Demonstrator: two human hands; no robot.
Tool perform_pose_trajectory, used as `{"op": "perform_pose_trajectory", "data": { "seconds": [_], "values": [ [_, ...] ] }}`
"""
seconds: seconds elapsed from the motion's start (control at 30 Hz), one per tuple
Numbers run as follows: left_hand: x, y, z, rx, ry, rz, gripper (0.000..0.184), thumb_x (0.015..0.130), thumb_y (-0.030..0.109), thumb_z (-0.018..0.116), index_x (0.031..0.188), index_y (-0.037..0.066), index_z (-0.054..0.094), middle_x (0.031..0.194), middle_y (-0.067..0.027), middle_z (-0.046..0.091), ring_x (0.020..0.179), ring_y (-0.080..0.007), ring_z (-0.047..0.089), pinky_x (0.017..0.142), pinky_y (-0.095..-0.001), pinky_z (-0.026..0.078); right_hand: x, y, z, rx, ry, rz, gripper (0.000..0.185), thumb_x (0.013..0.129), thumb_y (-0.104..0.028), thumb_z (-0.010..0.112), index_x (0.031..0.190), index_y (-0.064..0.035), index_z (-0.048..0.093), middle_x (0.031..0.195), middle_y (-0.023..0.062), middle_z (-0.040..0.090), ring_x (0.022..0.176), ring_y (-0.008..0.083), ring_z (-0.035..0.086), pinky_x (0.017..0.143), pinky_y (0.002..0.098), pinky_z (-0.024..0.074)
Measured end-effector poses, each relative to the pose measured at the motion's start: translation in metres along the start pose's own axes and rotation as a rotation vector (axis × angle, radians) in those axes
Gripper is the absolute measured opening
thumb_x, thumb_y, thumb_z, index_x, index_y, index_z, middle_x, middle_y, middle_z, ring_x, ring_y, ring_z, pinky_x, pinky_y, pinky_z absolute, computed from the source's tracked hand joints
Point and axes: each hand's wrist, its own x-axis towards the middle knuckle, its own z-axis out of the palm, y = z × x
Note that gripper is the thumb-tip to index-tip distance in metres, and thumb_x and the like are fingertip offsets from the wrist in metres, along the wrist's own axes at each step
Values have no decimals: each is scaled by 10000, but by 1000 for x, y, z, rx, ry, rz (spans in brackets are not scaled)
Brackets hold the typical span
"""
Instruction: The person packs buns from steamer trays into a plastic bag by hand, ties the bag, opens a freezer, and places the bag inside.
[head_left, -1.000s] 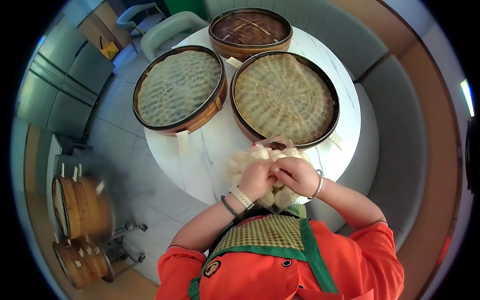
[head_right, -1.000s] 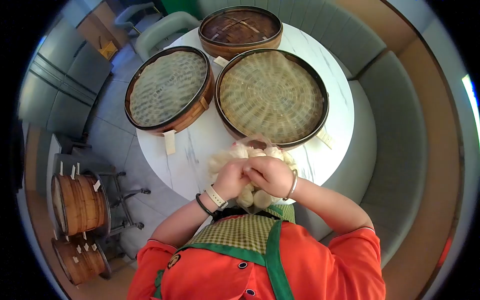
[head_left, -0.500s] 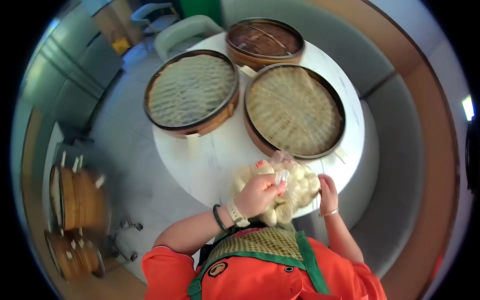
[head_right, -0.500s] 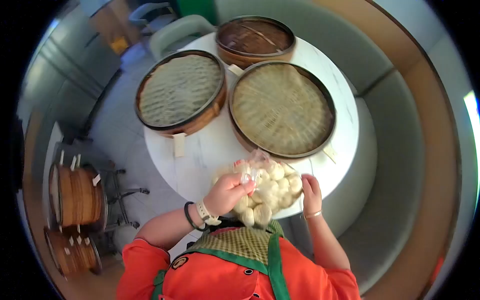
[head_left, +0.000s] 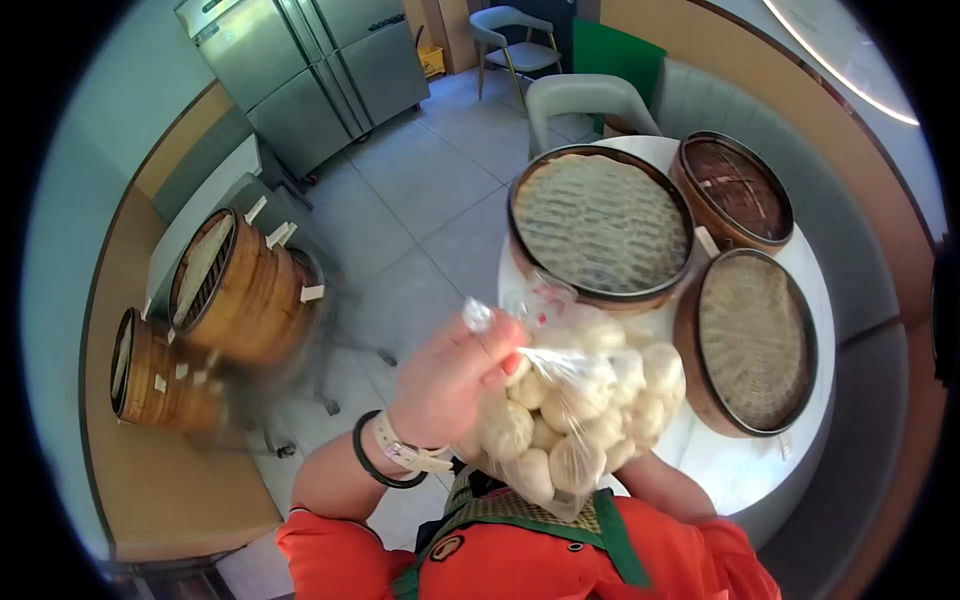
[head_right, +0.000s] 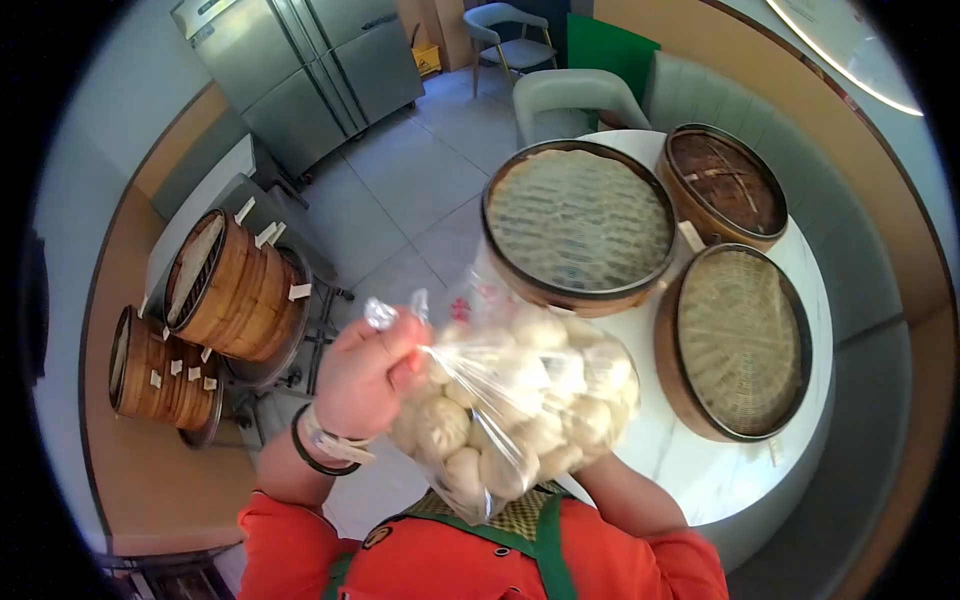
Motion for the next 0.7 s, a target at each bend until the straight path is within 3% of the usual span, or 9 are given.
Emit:
{"op": "perform_pose_trajectory", "data": {
  "seconds": [0.17, 0.33, 0.57, 0.7],
  "values": [
    [42, 62, -141, 139, 97, 153, 265, 893, 223, 468, 686, 63, 509, 610, 45, 427, 553, -33, 341, 518, -193, 268, 149, 56, 70, -8, -129, 61, 391, 914, -291, 375, 1203, -40, 457, 1158, 108, 527, 1018, 232, 521, 896, 339, 403],
    [87, 119, -259, 60, 149, 102, 266, 878, 248, 506, 669, 84, 500, 591, 60, 436, 490, -2, 345, 443, -146, 260, 263, 81, 127, -10, -198, 110, 395, 913, -296, 378, 1205, -42, 455, 1160, 109, 527, 1021, 232, 521, 896, 342, 404],
    [185, 168, -372, 49, 251, 53, 243, 863, 221, 547, 670, 81, 502, 578, 62, 437, 464, 3, 361, 416, -120, 272, 410, 72, 140, -36, -234, 209, 400, 911, -304, 381, 1207, -45, 453, 1164, 110, 526, 1025, 233, 521, 896, 346, 406],
    [253, 190, -420, 142, 195, 186, 237, 869, 195, 519, 657, 91, 496, 573, 58, 432, 483, -19, 382, 437, -168, 296, 528, 44, 137, -77, -276, 274, 403, 910, -308, 383, 1209, -46, 451, 1166, 111, 526, 1028, 233, 521, 896, 348, 406]
  ]
}}
